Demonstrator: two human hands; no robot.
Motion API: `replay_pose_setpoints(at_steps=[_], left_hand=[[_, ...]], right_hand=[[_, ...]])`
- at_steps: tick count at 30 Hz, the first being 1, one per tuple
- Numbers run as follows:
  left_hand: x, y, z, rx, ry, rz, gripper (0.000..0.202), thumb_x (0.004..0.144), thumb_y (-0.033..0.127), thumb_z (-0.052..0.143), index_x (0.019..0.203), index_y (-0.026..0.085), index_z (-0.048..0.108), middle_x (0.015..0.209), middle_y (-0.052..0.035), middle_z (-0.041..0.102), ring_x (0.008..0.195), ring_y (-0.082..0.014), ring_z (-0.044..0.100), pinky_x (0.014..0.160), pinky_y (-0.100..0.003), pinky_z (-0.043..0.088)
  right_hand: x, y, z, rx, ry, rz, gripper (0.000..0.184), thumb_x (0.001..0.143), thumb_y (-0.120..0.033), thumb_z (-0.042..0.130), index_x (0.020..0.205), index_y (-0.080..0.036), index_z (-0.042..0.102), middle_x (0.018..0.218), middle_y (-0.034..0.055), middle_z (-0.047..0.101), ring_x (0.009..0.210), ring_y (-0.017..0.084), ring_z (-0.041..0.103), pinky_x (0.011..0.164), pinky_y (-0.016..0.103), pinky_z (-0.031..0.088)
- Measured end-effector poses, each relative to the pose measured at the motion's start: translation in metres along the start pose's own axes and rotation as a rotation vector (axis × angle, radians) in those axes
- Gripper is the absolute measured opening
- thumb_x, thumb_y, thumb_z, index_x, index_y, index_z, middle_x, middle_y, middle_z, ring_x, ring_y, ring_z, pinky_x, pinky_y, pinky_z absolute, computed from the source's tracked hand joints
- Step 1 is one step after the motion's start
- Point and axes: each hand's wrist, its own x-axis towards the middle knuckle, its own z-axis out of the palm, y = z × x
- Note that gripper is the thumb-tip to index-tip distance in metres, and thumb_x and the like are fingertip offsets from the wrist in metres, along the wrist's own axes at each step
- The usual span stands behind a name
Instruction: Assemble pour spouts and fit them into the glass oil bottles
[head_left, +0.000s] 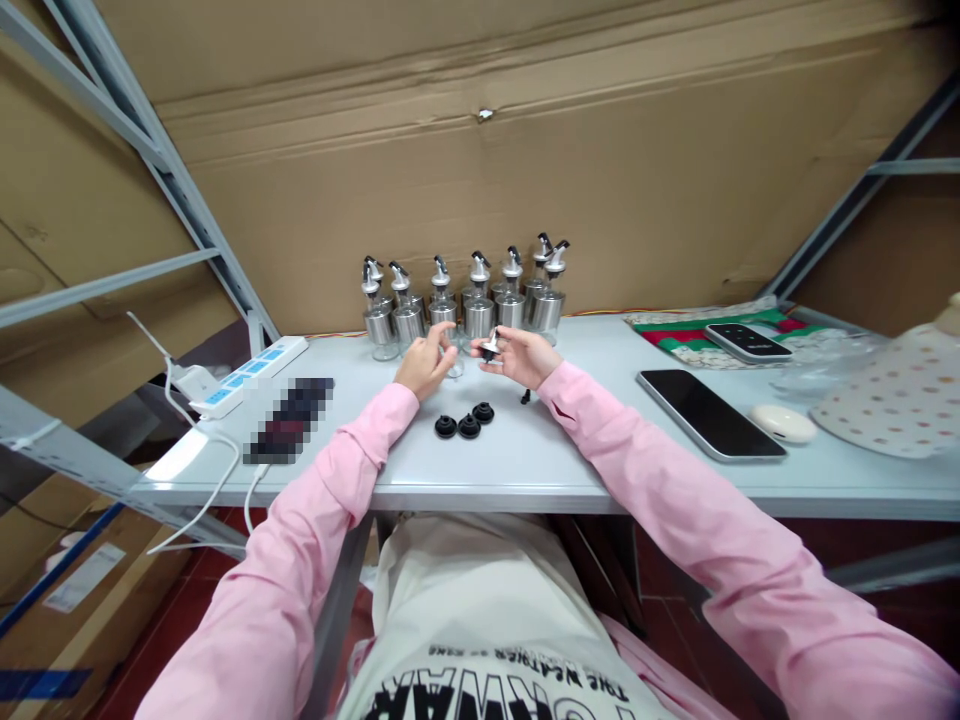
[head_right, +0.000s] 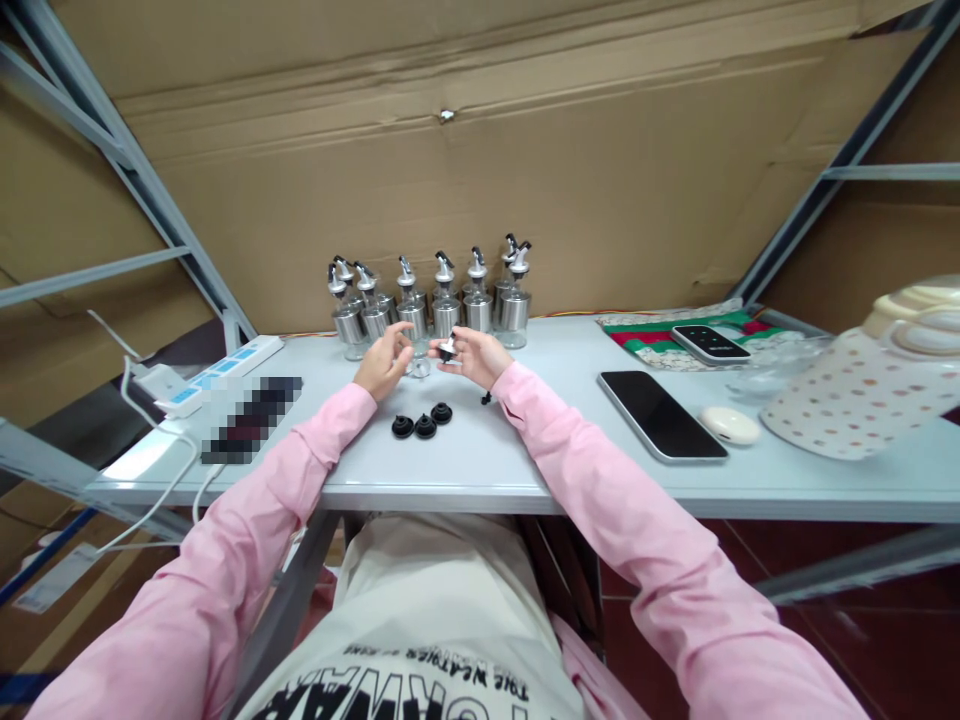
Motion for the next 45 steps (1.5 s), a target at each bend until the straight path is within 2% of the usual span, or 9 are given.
replay_pose_setpoints(at_steps=[5,9,12,15,21,30,36,40,45], left_hand=[[0.002,-0.015,-0.010,0.039,0.111,-0.074,0.030,0.086,0.025,0.032,0.113,0.017,0.042,0.080,-0.0009,0.061,0.065,-0.0136,0.057,0.077,-0.029,0.042],[0.003,-0.014,-0.011,0.076,0.065,-0.068,0.026,0.085,0.023,0.034,0.107,0.016,0.045,0.074,0.0003,0.060,0.062,-0.0134,0.055,0.079,-0.029,0.041],[0.003,-0.007,-0.009,0.118,0.001,-0.015,0.022,0.086,0.024,0.034,0.099,0.017,0.050,0.070,0.0008,0.060,0.063,-0.0134,0.055,0.080,-0.029,0.039],[0.002,-0.001,-0.006,0.157,-0.060,0.039,0.021,0.087,0.025,0.034,0.090,0.018,0.054,0.069,0.0010,0.060,0.063,-0.0130,0.054,0.081,-0.029,0.038],[0.001,0.001,-0.002,0.175,-0.108,0.020,0.022,0.087,0.025,0.036,0.083,0.018,0.056,0.071,0.0003,0.063,0.065,-0.0130,0.055,0.079,-0.028,0.038],[0.001,-0.002,-0.003,0.169,-0.086,0.006,0.021,0.086,0.024,0.037,0.082,0.018,0.057,0.070,0.0005,0.063,0.064,-0.0129,0.055,0.081,-0.028,0.037],[0.001,-0.004,-0.003,0.203,-0.041,-0.040,0.018,0.084,0.021,0.038,0.084,0.019,0.056,0.072,0.0009,0.063,0.061,-0.0127,0.053,0.083,-0.030,0.036],[0.002,-0.004,-0.003,0.211,-0.004,-0.090,0.017,0.082,0.019,0.041,0.092,0.018,0.054,0.079,-0.0008,0.064,0.072,-0.0146,0.057,0.084,-0.032,0.036],[0.009,-0.014,-0.005,0.134,0.298,-0.112,0.026,0.077,0.018,0.046,0.103,0.017,0.046,0.098,-0.0073,0.056,0.097,-0.0188,0.053,0.088,-0.033,0.039]], right_hand=[[0.003,-0.003,-0.004,0.073,0.055,-0.010,0.013,0.080,-0.025,0.051,0.073,-0.015,0.053,0.062,0.0007,0.053,0.049,0.008,0.044,0.043,0.020,0.033],[0.002,-0.003,-0.002,0.019,0.052,-0.046,0.008,0.077,-0.022,0.057,0.077,-0.015,0.053,0.064,0.0004,0.052,0.050,0.007,0.043,0.042,0.020,0.031],[0.000,-0.004,0.001,-0.001,0.060,-0.029,0.017,0.079,-0.030,0.053,0.068,-0.016,0.050,0.061,0.0004,0.051,0.048,0.008,0.042,0.042,0.021,0.032],[-0.001,-0.006,0.001,-0.024,0.087,0.002,0.034,0.080,-0.039,0.046,0.054,-0.019,0.037,0.052,0.0003,0.047,0.043,0.008,0.038,0.039,0.022,0.030],[-0.001,-0.011,-0.004,-0.025,0.185,-0.046,0.039,0.078,-0.030,0.036,0.045,-0.021,0.018,0.036,-0.0016,0.033,0.031,0.006,0.023,0.032,0.021,0.014],[-0.005,-0.022,-0.006,-0.031,0.193,-0.129,0.036,0.074,-0.029,0.039,0.043,-0.021,0.020,0.031,-0.0033,0.027,0.028,0.005,0.017,0.030,0.020,0.009],[-0.002,-0.015,-0.004,-0.001,0.313,-0.027,0.023,0.072,-0.029,0.035,0.052,-0.019,0.042,0.035,0.0001,0.041,0.029,0.007,0.030,0.030,0.019,0.016],[0.000,-0.015,-0.007,0.017,0.368,-0.074,0.018,0.068,-0.031,0.042,0.055,-0.018,0.043,0.037,-0.0002,0.043,0.032,0.008,0.037,0.030,0.019,0.019],[0.000,-0.020,-0.012,0.052,0.329,-0.191,0.023,0.069,-0.036,0.046,0.054,-0.020,0.037,0.031,-0.0060,0.031,0.025,0.006,0.023,0.029,0.019,0.012]])
